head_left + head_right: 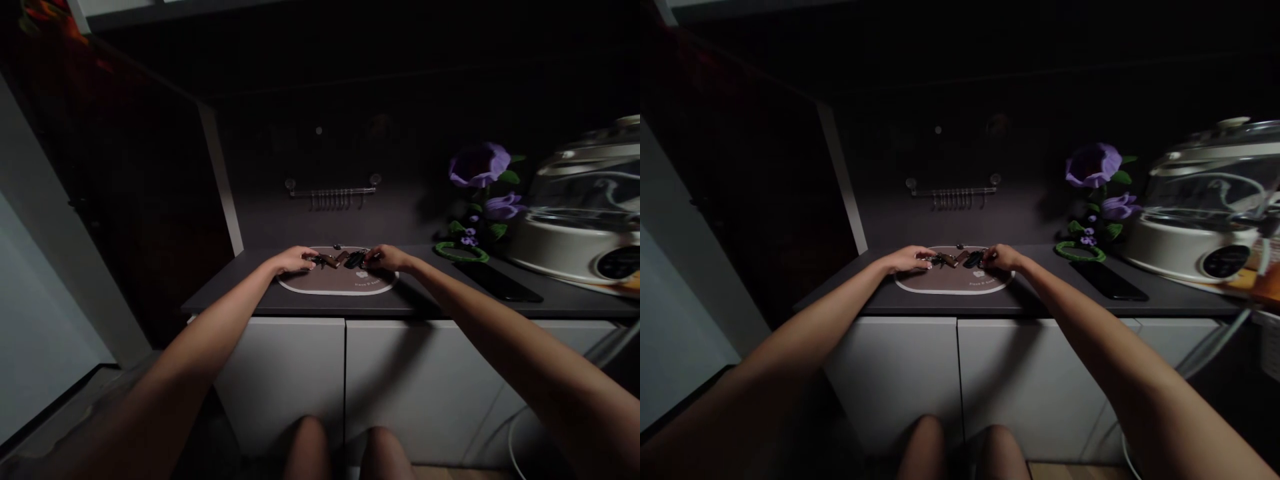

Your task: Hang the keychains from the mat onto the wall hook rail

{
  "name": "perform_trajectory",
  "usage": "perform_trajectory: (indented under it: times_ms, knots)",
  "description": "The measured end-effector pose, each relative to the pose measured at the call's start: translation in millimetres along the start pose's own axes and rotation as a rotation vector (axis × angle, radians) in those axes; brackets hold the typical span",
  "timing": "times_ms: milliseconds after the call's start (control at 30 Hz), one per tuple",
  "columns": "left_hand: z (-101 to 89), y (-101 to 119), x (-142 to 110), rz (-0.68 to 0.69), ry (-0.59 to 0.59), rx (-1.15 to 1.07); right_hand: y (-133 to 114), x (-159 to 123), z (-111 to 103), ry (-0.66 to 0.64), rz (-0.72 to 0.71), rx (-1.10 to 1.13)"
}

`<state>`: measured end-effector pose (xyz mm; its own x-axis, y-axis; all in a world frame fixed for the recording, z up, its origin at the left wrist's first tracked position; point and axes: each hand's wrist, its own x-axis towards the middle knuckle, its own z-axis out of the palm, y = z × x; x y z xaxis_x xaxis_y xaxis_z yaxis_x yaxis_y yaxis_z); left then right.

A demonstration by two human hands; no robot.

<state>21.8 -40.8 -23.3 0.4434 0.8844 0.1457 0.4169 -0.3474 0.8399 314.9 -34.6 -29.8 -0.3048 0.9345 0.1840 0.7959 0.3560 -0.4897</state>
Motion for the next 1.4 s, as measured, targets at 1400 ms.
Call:
perform_trajectory:
  times_ms: [1400]
  knots:
    - [-3.8,-3,14,0.091,0.127,-0.649,-78,29,48,-0.043,-0.036,1.133]
